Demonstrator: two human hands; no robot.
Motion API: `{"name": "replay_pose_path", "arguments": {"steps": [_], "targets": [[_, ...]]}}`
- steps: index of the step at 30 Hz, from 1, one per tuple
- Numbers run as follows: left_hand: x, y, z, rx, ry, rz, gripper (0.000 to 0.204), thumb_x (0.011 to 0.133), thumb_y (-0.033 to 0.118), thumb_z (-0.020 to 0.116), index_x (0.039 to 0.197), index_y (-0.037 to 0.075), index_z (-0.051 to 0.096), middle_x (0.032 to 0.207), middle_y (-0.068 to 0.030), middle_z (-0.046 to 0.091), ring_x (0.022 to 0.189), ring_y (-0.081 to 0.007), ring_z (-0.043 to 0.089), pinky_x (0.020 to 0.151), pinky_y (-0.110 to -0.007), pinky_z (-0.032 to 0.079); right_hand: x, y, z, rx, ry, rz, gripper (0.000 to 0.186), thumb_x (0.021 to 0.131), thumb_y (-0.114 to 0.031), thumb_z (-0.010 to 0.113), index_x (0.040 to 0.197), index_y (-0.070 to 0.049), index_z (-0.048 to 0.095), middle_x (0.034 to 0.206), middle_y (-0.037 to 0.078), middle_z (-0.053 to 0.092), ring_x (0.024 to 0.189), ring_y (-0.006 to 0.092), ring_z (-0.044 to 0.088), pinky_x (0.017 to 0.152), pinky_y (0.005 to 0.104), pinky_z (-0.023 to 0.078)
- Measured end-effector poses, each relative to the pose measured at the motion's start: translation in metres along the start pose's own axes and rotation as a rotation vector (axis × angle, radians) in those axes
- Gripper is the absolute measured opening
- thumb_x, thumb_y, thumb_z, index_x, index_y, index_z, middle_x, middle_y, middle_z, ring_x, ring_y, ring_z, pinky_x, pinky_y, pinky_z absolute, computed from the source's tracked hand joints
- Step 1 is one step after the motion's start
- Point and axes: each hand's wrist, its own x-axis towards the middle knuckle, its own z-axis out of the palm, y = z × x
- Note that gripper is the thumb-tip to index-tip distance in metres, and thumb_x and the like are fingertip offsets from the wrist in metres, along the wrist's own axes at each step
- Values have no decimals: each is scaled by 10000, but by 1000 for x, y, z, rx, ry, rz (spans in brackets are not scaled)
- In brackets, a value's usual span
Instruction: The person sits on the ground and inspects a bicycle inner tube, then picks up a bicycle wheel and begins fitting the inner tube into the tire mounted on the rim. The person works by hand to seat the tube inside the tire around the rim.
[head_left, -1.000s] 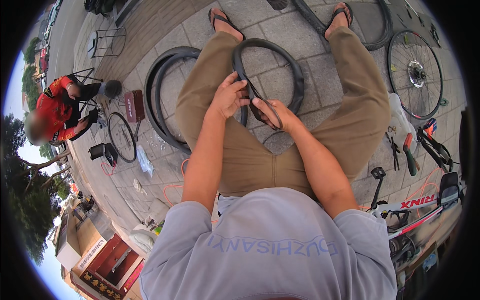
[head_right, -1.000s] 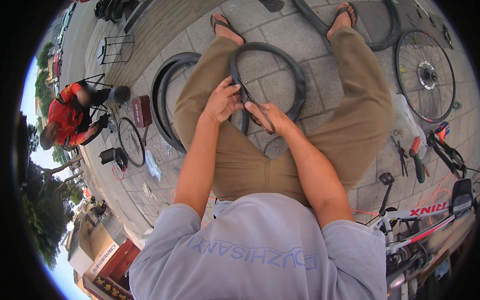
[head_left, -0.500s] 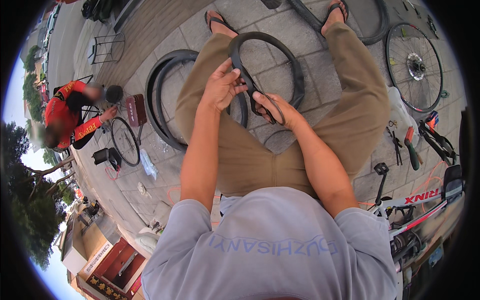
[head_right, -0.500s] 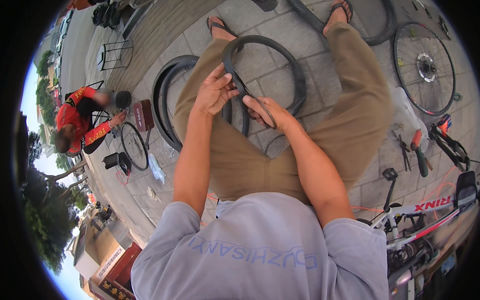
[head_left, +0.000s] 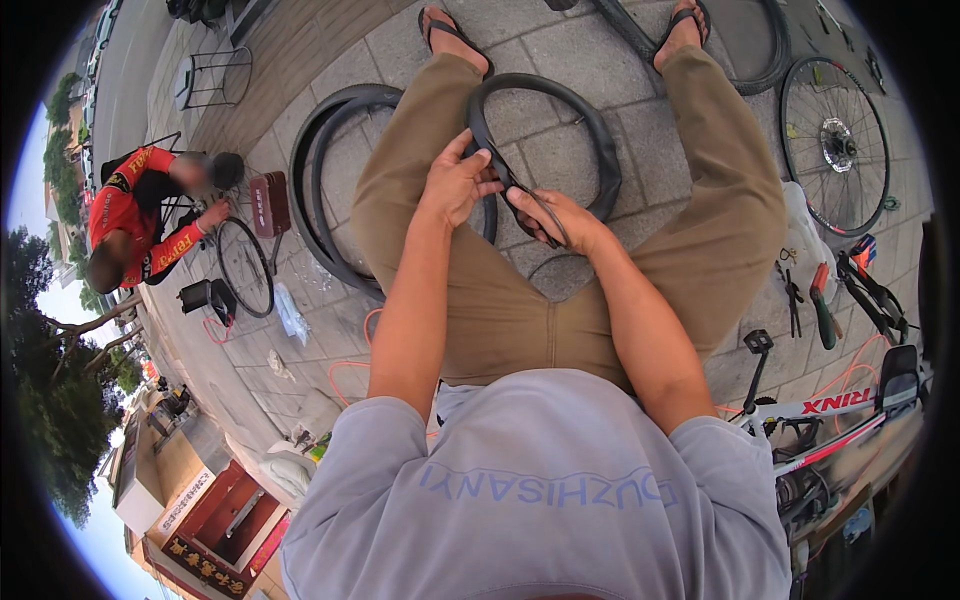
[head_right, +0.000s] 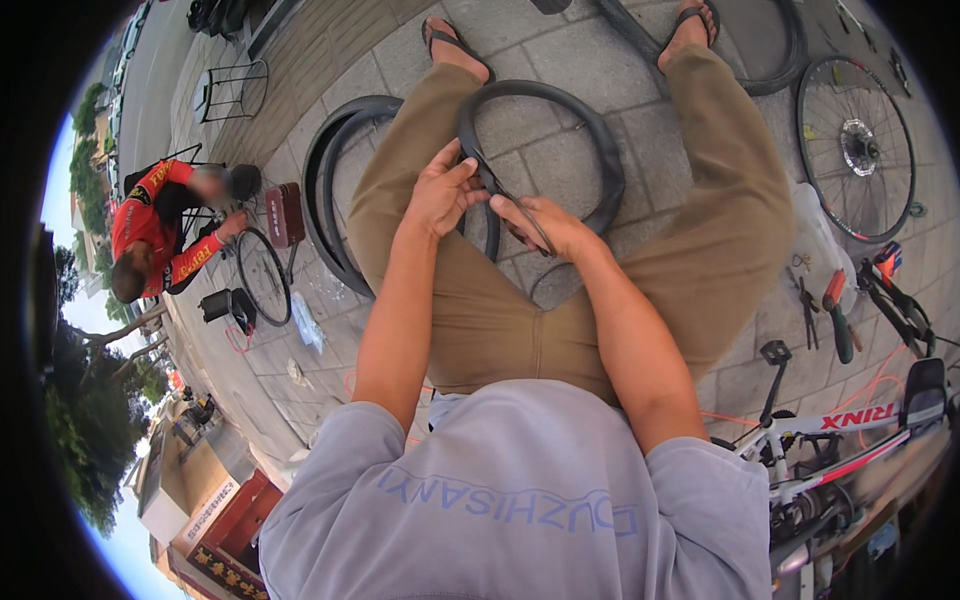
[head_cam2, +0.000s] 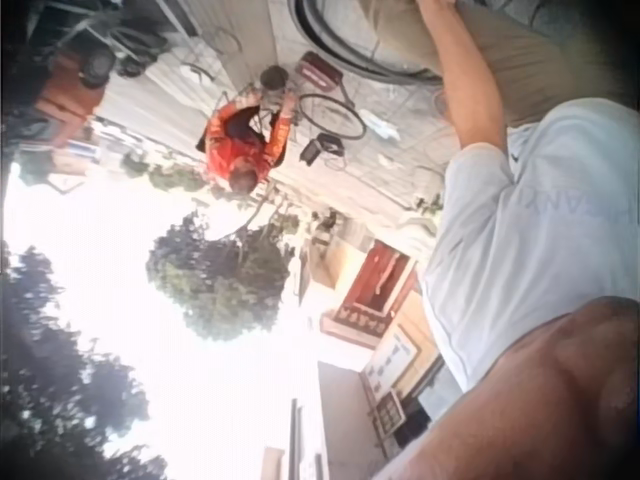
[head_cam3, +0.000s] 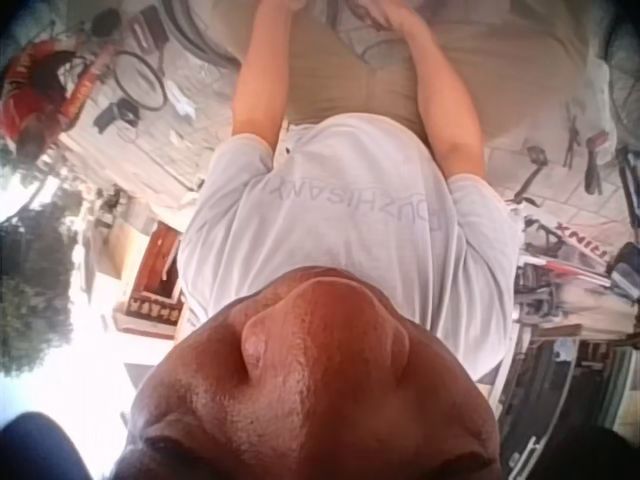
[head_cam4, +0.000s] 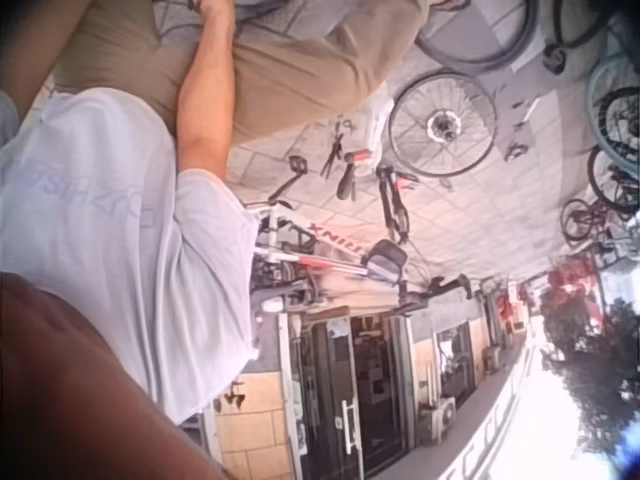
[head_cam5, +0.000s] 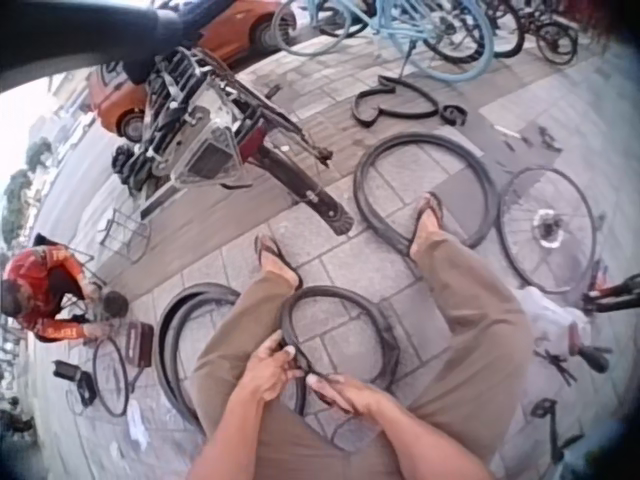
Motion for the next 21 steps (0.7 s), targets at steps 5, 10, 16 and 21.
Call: {"name": "replay_pose_path", "arguments": {"steps": [5,10,16,21], "targets": [[-3,-2,1,-44,-44,5,705,1035,40,618,1652,46,277,1168,-88,688,945,-222,702,789,-427,617,-5,-4,0,68,-17,-5,657,977,-730,563,860,-85,604,720,-9,497,610,126,470,566,290,393],[3,-6,-2,-64,-23,3,755,1021,36,641,1664,50,247,1116,-76,672,917,-222,690,794,-427,617,-8,-11,0,163,-46,7,633,983,-708,579,862,-87,603,711,-12,489,584,117,456,547,280,385],[-1,-5,0,-72,-13,-5,771,1018,36,644,1667,44,227,1108,-73,665,910,-221,685,799,-429,615,-11,-11,3,175,-19,22,627,986,-697,584,853,-84,605,692,-14,480,575,109,462,523,269,371],[1,-8,-4,-73,-33,3,783,1020,37,644,1672,43,211,1088,-72,663,914,-223,684,803,-431,610,-8,-6,5,221,-20,20,648,984,-707,578,836,-77,604,688,-5,488,570,119,467,526,274,377]]}}
